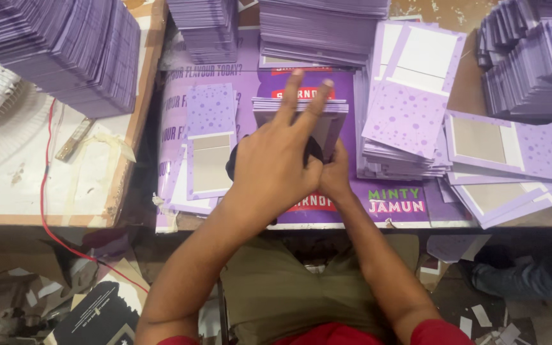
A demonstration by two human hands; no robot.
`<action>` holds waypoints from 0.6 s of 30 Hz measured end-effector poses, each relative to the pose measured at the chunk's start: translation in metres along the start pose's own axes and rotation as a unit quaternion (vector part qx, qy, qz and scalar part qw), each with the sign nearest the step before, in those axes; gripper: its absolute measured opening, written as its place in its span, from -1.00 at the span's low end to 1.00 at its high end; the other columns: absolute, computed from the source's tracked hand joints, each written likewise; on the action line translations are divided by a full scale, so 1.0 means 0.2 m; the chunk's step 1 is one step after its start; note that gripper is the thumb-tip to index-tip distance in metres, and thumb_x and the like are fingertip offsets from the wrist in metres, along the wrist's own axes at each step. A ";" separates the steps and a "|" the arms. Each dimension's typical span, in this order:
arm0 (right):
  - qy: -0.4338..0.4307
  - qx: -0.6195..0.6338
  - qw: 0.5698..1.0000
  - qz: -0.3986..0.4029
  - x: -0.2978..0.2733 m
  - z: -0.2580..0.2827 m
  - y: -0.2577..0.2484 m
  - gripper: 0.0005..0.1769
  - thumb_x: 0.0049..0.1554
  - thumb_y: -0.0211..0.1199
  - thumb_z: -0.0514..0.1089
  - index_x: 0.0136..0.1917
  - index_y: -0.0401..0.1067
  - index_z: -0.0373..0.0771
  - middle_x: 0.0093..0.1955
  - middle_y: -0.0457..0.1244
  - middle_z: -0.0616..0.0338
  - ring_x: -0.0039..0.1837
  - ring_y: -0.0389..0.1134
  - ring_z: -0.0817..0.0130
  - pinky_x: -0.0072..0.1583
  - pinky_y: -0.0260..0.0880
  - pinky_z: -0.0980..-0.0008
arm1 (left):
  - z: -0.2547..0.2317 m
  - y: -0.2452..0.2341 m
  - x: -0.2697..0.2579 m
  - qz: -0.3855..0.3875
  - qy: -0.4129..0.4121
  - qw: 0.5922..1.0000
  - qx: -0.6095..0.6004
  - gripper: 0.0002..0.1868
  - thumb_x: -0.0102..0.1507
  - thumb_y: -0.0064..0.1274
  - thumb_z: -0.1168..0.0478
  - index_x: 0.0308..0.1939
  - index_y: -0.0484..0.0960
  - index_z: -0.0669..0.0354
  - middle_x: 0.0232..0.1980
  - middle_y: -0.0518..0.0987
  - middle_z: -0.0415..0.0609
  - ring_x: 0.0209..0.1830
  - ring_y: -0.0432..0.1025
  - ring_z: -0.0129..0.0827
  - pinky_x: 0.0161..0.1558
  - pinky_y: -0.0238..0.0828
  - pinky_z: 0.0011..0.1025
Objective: The person wipes the surface of small purple cards with a dark cloth and places them into a stack. The person handles the cards one at a time, wiping each card before stacking it.
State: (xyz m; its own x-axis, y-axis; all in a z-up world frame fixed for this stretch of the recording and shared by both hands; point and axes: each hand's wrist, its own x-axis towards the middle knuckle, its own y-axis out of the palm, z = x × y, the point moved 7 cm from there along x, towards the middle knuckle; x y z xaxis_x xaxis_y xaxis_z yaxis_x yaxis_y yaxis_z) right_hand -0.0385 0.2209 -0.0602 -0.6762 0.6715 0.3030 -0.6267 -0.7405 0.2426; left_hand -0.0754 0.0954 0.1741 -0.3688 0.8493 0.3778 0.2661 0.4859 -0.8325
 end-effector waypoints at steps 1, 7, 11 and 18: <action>0.009 0.001 1.000 0.000 0.00 0.01 0.00 -0.43 0.17 0.41 -0.20 0.39 0.28 -0.29 0.26 0.32 0.14 0.25 0.40 0.39 0.25 0.47 0.33 | 0.00 -0.02 -0.02 -0.023 -0.010 0.999 -0.029 0.01 -0.06 0.20 0.29 0.50 0.22 0.10 0.57 0.16 0.34 -0.24 0.61 0.09 -0.39 0.54 -0.16; -0.058 -0.127 0.990 -0.018 0.15 0.04 0.04 -0.37 0.16 0.41 -0.18 0.38 0.19 -0.35 0.22 0.33 0.03 0.23 0.41 0.27 0.27 0.43 0.26 | 0.00 -0.09 -0.30 -0.223 -0.074 0.966 -0.111 -0.21 0.14 0.20 0.29 0.45 0.29 0.30 0.25 0.56 0.29 0.16 0.57 0.11 0.13 0.54 -0.20; 0.089 -0.267 0.959 -0.033 0.30 -0.21 0.02 -0.40 0.13 0.37 -0.11 0.33 0.25 -0.38 0.13 0.38 -0.18 0.17 0.44 0.11 0.22 0.42 0.15 | 0.04 0.09 -0.40 -0.155 -0.133 0.971 -0.123 -0.39 0.07 0.18 0.28 0.22 0.51 0.30 0.11 0.64 0.25 0.09 0.58 0.07 0.07 0.53 -0.20; -0.052 -0.634 0.769 -0.063 0.15 -0.04 0.08 -0.36 -0.11 0.48 0.13 0.17 0.52 -0.21 0.21 0.36 -0.28 0.20 0.40 -0.15 0.22 0.39 0.04 | 0.21 0.40 -0.50 -0.048 -0.243 0.962 -0.114 -0.44 0.03 0.17 0.22 0.13 0.61 0.28 0.07 0.65 0.23 -0.03 0.56 0.10 -0.01 0.50 -0.13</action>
State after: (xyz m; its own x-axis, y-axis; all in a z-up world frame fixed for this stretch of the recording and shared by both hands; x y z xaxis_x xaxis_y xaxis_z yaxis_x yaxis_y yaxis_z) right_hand -0.0709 0.2292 -0.0543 -0.5864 0.6813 0.4382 -0.6024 -0.0050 -0.7982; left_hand -0.0557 0.0403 0.0530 -0.7601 0.6275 0.1687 0.3773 0.6377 -0.6716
